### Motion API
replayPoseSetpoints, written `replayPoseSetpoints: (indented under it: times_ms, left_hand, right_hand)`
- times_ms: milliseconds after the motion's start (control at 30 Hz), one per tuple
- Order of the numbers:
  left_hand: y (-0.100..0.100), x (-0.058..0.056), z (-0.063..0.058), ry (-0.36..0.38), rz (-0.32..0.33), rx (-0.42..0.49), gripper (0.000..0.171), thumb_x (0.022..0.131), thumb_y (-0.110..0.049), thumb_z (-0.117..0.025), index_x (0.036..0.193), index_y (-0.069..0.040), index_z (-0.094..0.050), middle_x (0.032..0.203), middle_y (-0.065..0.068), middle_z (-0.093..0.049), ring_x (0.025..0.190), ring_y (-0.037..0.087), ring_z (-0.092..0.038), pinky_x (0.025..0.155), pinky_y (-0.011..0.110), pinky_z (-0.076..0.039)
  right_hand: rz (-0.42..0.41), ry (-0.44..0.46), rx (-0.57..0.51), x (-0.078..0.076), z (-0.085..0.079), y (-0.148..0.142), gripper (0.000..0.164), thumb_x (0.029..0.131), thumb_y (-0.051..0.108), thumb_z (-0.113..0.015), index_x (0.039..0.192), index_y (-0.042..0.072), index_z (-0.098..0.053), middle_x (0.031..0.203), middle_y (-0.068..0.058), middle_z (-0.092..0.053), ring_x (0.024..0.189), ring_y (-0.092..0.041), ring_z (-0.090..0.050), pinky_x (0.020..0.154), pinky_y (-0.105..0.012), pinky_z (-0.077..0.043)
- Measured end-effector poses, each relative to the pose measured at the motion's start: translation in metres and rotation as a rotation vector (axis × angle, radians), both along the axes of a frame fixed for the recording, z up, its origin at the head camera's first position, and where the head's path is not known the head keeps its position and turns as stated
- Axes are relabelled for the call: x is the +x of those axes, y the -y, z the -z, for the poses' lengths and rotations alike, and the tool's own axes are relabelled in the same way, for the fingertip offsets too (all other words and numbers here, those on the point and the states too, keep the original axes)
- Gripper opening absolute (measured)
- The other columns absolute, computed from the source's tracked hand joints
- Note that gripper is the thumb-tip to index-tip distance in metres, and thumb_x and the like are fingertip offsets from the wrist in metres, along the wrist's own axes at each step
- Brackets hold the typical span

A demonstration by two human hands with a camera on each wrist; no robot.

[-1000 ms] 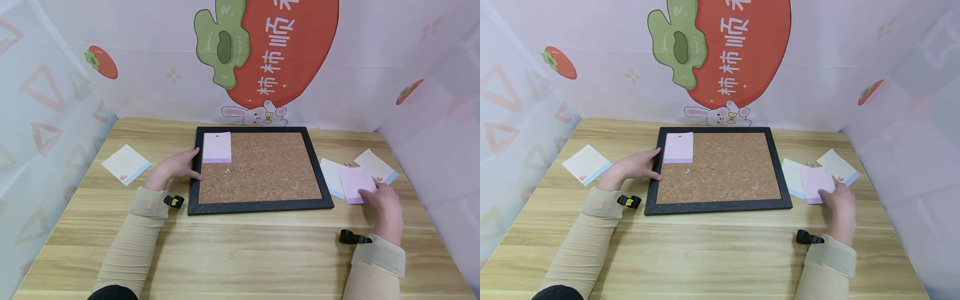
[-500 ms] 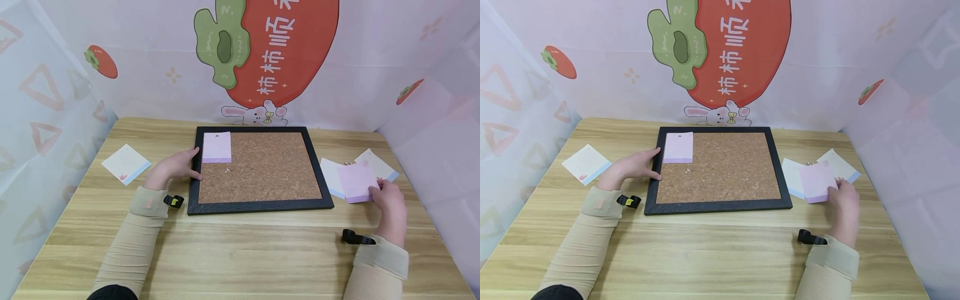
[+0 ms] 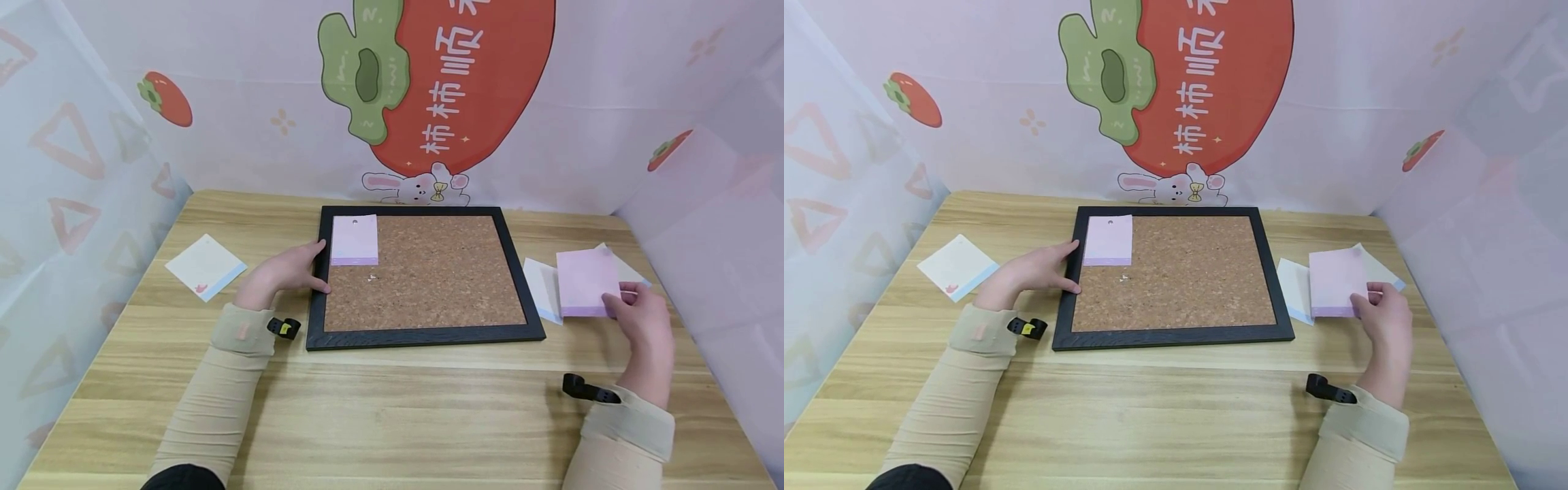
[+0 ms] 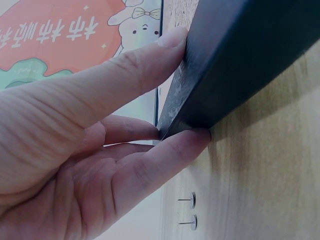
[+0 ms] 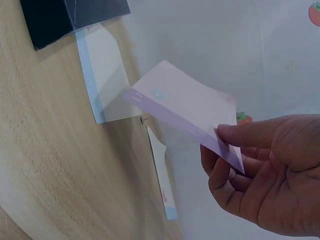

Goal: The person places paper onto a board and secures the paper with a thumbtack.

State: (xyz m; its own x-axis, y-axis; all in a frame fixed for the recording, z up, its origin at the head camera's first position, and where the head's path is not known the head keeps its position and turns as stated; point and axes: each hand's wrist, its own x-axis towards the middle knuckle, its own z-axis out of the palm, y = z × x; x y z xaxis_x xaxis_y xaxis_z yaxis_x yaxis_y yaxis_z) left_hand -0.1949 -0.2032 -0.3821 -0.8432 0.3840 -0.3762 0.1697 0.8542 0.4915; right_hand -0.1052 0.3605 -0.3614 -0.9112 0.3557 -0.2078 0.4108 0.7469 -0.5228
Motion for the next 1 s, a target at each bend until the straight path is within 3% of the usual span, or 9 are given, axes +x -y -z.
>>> replayPoseSetpoints:
  times_ms: [67,133,233,333,467,600,700,1000]
  left_hand:
    - [0.000,0.000,0.000,-0.003,0.003,0.001,0.103,0.087,-0.027,-0.078,0.157,0.007,-0.010,0.163,0.030,-0.015,0.151,0.046,-0.018,0.122,0.056,-0.022]
    - [0.000,0.000,0.000,-0.004,0.004,0.001,0.103,0.087,-0.027,-0.078,0.157,0.007,-0.010,0.163,0.030,-0.014,0.151,0.046,-0.018,0.122,0.056,-0.022]
    - [0.000,0.001,0.000,0.000,0.001,-0.001,0.103,0.087,-0.026,-0.078,0.157,0.006,-0.009,0.163,0.030,-0.014,0.151,0.045,-0.018,0.122,0.056,-0.022]
    - [0.000,0.002,-0.001,0.001,0.000,-0.003,0.103,0.088,-0.027,-0.078,0.157,0.006,-0.009,0.163,0.030,-0.014,0.151,0.046,-0.018,0.122,0.056,-0.022]
    - [-0.001,0.001,-0.001,0.002,0.000,0.001,0.102,0.088,-0.027,-0.077,0.157,0.006,-0.009,0.163,0.030,-0.014,0.151,0.046,-0.018,0.122,0.056,-0.022]
    - [-0.002,0.001,-0.001,-0.001,0.000,0.006,0.102,0.088,-0.027,-0.077,0.157,0.007,-0.010,0.163,0.030,-0.014,0.151,0.046,-0.017,0.122,0.055,-0.021]
    - [-0.002,0.001,0.000,-0.004,0.000,0.007,0.102,0.088,-0.027,-0.077,0.157,0.007,-0.010,0.163,0.031,-0.014,0.151,0.046,-0.018,0.123,0.055,-0.021]
    - [-0.002,0.002,-0.002,0.004,-0.010,0.006,0.101,0.089,-0.025,-0.077,0.157,0.006,-0.009,0.163,0.030,-0.013,0.152,0.045,-0.017,0.123,0.055,-0.021]
  right_hand:
    - [0.010,-0.005,-0.021,-0.001,-0.001,0.002,0.061,0.100,0.032,-0.052,0.143,-0.009,-0.040,0.139,-0.034,-0.052,0.093,-0.017,-0.060,0.075,-0.031,-0.039]
    - [0.013,-0.015,-0.041,-0.002,-0.002,0.004,0.063,0.100,0.034,-0.055,0.144,-0.008,-0.040,0.138,-0.034,-0.053,0.081,0.003,-0.053,0.072,-0.025,-0.040]
    - [0.009,-0.049,-0.089,-0.004,-0.001,0.008,0.062,0.098,0.031,-0.059,0.142,-0.008,-0.041,0.136,-0.034,-0.055,0.070,0.018,-0.045,0.067,-0.016,-0.043]
    - [-0.004,-0.085,-0.123,-0.007,0.000,0.014,0.060,0.096,0.027,-0.063,0.140,-0.008,-0.043,0.129,-0.034,-0.059,0.068,0.018,-0.049,0.062,-0.010,-0.044]
    - [-0.016,-0.099,-0.149,-0.011,0.000,0.022,0.059,0.096,0.027,-0.065,0.140,-0.006,-0.043,0.118,-0.024,-0.067,0.068,0.015,-0.053,0.062,-0.010,-0.047]
    - [-0.027,-0.130,-0.203,-0.012,-0.001,0.030,0.057,0.096,0.025,-0.066,0.138,-0.005,-0.042,0.090,0.008,-0.069,0.068,0.013,-0.056,0.063,-0.011,-0.049]
    - [-0.041,-0.157,-0.254,-0.014,-0.001,0.037,0.056,0.095,0.021,-0.068,0.137,-0.004,-0.041,0.078,0.030,-0.055,0.069,0.012,-0.058,0.063,-0.011,-0.051]
    - [-0.117,-0.195,-0.291,-0.023,0.001,0.058,0.060,0.095,0.013,-0.068,0.143,-0.004,-0.037,0.082,0.025,-0.061,0.073,0.013,-0.058,0.066,-0.011,-0.053]
